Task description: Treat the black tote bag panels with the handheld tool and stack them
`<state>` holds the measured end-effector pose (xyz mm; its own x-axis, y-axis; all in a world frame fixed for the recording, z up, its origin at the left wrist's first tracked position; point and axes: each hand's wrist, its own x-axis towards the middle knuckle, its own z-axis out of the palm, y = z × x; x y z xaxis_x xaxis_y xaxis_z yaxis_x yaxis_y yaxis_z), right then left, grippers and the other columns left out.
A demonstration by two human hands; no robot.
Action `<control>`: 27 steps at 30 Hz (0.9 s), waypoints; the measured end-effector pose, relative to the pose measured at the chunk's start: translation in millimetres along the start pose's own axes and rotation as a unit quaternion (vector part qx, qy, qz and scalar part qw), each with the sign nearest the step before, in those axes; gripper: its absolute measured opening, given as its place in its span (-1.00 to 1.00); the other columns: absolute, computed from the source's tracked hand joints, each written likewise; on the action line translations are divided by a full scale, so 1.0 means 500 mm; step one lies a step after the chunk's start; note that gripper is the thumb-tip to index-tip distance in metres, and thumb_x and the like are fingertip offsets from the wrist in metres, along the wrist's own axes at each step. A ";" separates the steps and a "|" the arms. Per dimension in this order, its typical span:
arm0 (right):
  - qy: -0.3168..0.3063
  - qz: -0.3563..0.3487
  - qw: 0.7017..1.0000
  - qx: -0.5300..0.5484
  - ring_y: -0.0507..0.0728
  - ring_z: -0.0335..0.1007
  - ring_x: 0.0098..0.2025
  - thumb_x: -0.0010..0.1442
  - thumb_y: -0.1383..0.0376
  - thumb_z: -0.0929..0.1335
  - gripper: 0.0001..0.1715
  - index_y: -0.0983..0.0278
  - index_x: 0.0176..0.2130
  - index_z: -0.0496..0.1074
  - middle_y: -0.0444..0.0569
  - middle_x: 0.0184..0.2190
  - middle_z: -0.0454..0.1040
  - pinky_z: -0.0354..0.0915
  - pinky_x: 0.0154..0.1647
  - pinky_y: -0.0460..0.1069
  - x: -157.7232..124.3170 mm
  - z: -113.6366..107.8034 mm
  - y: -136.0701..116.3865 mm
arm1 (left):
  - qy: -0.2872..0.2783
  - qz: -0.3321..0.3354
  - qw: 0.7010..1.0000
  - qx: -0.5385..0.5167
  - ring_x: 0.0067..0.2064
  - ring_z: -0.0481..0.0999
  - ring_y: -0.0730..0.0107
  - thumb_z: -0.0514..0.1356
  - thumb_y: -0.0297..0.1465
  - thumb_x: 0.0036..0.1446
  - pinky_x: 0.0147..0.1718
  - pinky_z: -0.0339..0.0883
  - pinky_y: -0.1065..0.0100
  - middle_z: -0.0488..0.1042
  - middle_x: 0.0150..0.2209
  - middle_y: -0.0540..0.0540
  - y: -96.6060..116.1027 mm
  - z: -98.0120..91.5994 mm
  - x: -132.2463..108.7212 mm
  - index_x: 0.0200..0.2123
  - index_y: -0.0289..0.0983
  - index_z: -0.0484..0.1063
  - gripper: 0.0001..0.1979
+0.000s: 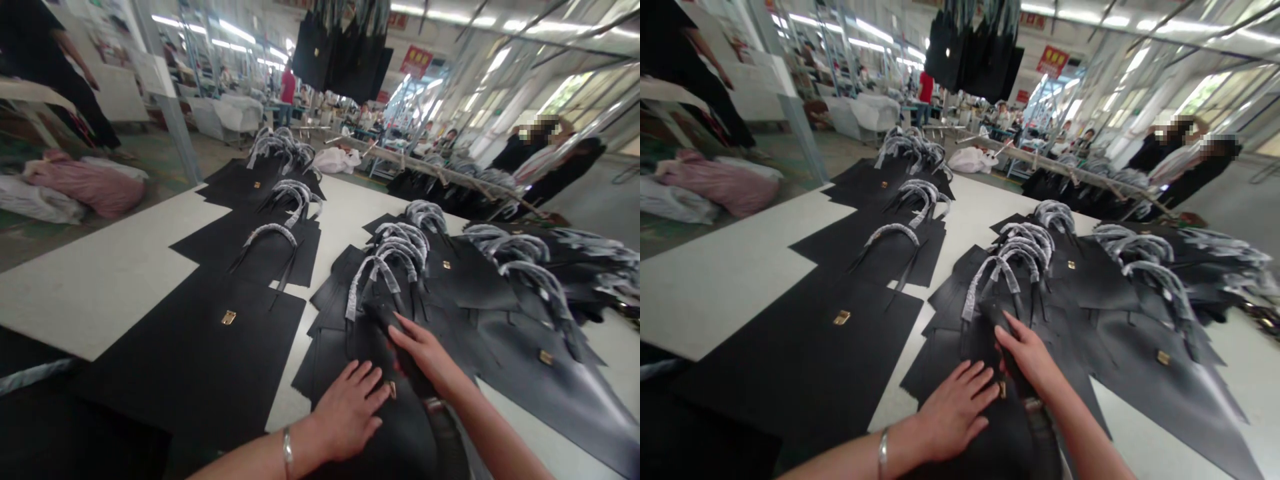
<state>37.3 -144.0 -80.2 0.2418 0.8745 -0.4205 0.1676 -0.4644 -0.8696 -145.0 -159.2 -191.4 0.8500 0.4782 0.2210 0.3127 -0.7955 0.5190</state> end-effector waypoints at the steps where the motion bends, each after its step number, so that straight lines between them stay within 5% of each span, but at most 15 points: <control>1: 0.032 -0.013 0.999 0.002 0.04 0.35 -0.65 0.12 0.12 0.39 -0.30 0.22 0.19 0.21 -0.16 -0.50 0.45 0.28 -0.70 -0.10 -0.008 -0.025 -0.005 | 0.017 -0.019 1.000 -0.005 0.28 0.08 0.28 0.01 -0.30 0.30 0.28 -0.14 0.20 0.16 0.26 -0.08 -0.009 0.003 0.002 0.22 -0.19 0.13 -0.56; 4: 0.118 -0.016 0.993 0.014 0.07 0.37 -0.62 0.11 0.12 0.40 -0.35 0.22 0.14 0.24 -0.10 -0.47 0.47 0.31 -0.69 -0.08 -0.066 -0.124 -0.004 | 0.085 -0.120 0.989 0.030 0.23 0.16 0.26 0.08 -0.47 0.22 0.27 -0.11 0.17 0.22 0.21 -0.11 -0.042 -0.010 0.013 0.13 -0.22 0.23 -0.60; 6: 0.170 0.009 0.985 0.022 0.08 0.38 -0.61 0.10 0.12 0.41 -0.45 0.24 0.04 0.32 -0.07 -0.46 0.47 0.33 -0.67 -0.07 -0.126 -0.186 0.018 | 0.107 -0.194 0.972 0.081 0.19 0.17 0.08 0.18 -0.39 0.17 0.21 -0.03 0.04 0.22 0.18 -0.22 -0.063 -0.037 0.026 0.14 -0.28 0.21 -0.54; 9: 0.217 0.071 0.973 0.036 0.08 0.38 -0.61 0.09 0.10 0.41 -0.53 0.23 -0.05 0.35 -0.06 -0.47 0.47 0.35 -0.65 -0.06 -0.225 -0.238 0.077 | 0.059 -0.244 0.958 0.137 0.04 0.29 -0.02 0.28 -0.14 0.07 0.02 0.17 0.04 0.33 -0.01 -0.27 -0.089 -0.084 0.051 0.05 -0.34 0.29 -0.44; 13: 0.229 0.141 0.960 0.072 0.09 0.37 -0.64 0.05 0.06 0.43 -0.40 0.19 0.03 0.30 -0.10 -0.50 0.46 0.31 -0.69 -0.07 -0.342 -0.234 0.179 | 0.002 -0.254 0.952 0.174 -0.06 0.34 -0.04 0.34 0.02 -0.11 -0.10 0.22 0.08 0.36 -0.17 -0.22 -0.108 -0.114 0.078 -0.19 -0.31 0.40 -0.42; 19: 0.226 0.201 0.943 0.137 0.11 0.38 -0.64 0.04 0.03 0.42 -0.23 0.17 0.16 0.17 -0.13 -0.52 0.47 0.30 -0.70 -0.06 -0.441 -0.178 0.299 | -0.036 -0.244 0.958 0.147 -0.12 0.44 -0.01 0.36 -0.01 -0.14 -0.18 0.25 0.20 0.46 -0.21 -0.19 -0.128 -0.108 0.091 -0.19 -0.29 0.37 -0.43; 23: 0.189 0.209 0.946 0.162 0.07 0.37 -0.64 0.10 0.02 0.39 -0.43 0.17 0.03 0.25 -0.15 -0.51 0.45 0.29 -0.70 -0.08 -0.446 -0.162 0.322 | -0.069 -0.207 0.970 0.105 -0.13 0.50 0.03 0.35 -0.09 -0.06 -0.23 0.26 0.28 0.53 -0.23 -0.13 -0.140 -0.106 0.095 -0.14 -0.24 0.36 -0.51; 27: 0.177 0.184 0.955 0.149 0.06 0.37 -0.66 0.13 0.04 0.38 -0.57 0.21 -0.10 0.30 -0.16 -0.54 0.44 0.27 -0.72 -0.10 -0.394 -0.171 0.302 | -0.084 -0.182 0.977 0.068 -0.07 0.49 0.08 0.37 -0.20 -0.06 -0.19 0.27 0.33 0.52 -0.11 -0.13 -0.142 -0.110 0.103 -0.08 -0.22 0.39 -0.52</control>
<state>96.7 -398.2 -106.5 0.5489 0.5335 -0.6435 -0.2577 -0.6243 -0.7375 -146.9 -57.4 -171.3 0.7262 0.6798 -0.1024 0.6507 -0.6317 0.4213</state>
